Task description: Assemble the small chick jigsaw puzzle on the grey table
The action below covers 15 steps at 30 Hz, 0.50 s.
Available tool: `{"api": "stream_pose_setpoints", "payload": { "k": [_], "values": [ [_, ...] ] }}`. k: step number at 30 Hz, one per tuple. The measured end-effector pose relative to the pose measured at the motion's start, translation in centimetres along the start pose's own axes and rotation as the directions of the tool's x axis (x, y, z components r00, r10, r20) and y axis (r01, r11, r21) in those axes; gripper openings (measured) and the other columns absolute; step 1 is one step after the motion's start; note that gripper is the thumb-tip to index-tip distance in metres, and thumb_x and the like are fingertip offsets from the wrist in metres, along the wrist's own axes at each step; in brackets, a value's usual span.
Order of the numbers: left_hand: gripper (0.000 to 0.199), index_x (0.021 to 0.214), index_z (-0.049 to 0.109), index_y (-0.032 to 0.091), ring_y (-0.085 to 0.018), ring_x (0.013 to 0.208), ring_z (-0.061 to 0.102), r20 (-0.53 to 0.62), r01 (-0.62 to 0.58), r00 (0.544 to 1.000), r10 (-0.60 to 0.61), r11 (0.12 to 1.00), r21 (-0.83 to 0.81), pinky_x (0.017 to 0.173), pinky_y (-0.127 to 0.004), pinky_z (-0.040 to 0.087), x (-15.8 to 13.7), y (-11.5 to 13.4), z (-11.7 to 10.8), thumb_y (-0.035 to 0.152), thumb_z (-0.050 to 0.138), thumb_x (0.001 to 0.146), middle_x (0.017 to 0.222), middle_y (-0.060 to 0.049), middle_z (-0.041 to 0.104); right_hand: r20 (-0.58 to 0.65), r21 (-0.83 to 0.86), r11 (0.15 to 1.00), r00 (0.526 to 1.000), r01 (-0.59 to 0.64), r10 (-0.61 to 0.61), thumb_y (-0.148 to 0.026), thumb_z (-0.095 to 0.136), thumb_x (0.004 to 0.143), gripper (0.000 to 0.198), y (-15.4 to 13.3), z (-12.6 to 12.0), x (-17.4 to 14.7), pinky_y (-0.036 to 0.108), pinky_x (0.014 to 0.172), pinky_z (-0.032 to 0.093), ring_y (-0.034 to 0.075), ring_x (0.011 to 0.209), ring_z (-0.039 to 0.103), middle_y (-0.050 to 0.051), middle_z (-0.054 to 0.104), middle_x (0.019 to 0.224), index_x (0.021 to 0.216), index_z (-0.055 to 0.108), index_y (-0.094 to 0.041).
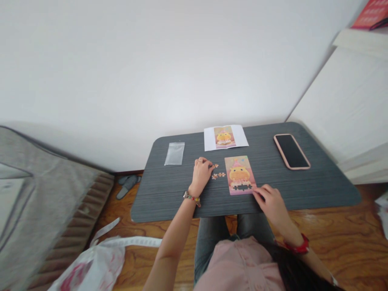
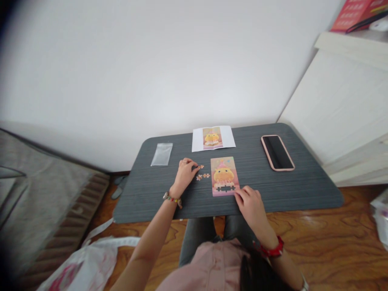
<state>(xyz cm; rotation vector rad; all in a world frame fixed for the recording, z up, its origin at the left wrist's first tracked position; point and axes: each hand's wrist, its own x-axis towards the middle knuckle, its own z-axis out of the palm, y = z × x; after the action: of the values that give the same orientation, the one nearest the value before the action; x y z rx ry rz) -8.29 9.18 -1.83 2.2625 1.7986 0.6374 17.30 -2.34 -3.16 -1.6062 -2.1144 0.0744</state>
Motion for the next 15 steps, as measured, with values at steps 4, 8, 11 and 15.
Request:
{"api": "stream_pose_setpoints", "payload": {
  "k": [4,8,11,15],
  "values": [
    [0.006,0.072,0.063,0.016,-0.02,0.087,0.046,0.022,0.004,1.0,-0.004,1.0,-0.005,0.085,-0.037,0.041,0.4,0.0,0.3,0.015,0.059,0.077,0.088,-0.006,0.05,-0.005,0.01,1.0,1.0,0.002,-0.002,-0.029,0.04,0.09,0.029,-0.2,-0.1,0.2,0.03,0.065,0.035,0.017,0.07,0.053,0.006,0.059,0.077,0.08,0.065,-0.019],
    [0.008,0.071,0.061,0.015,-0.02,0.088,0.046,0.029,-0.012,0.999,0.012,1.0,-0.005,0.084,-0.036,0.041,0.4,0.0,-0.1,0.014,0.057,0.078,0.088,-0.006,0.05,-0.011,0.016,1.0,1.0,-0.005,0.005,-0.029,0.04,0.09,0.029,-0.1,-0.3,0.2,0.031,0.067,0.036,0.018,0.071,0.053,0.006,0.059,0.078,0.081,0.066,-0.019],
    [0.006,0.073,0.061,0.016,-0.02,0.089,0.045,0.001,-0.04,0.999,0.04,0.999,-0.03,0.085,-0.036,0.041,-0.5,0.9,-1.0,0.014,0.058,0.078,0.09,-0.005,0.05,-0.021,0.056,0.998,1.0,-0.011,0.012,-0.03,0.04,0.09,0.029,-0.1,-0.5,0.2,0.032,0.068,0.039,0.018,0.073,0.054,0.006,0.06,0.078,0.082,0.066,-0.019],
    [0.006,0.076,0.061,0.018,-0.019,0.094,0.044,-0.022,-0.143,0.99,0.142,0.983,-0.118,0.088,-0.036,0.041,-3.2,3.6,-1.8,0.015,0.057,0.079,0.096,-0.005,0.05,-0.046,0.174,0.985,0.999,0.011,-0.003,-0.03,0.043,0.089,0.025,-0.7,-0.7,0.5,0.03,0.072,0.043,0.017,0.077,0.056,0.005,0.061,0.081,0.089,0.065,-0.019]
  ]
}}
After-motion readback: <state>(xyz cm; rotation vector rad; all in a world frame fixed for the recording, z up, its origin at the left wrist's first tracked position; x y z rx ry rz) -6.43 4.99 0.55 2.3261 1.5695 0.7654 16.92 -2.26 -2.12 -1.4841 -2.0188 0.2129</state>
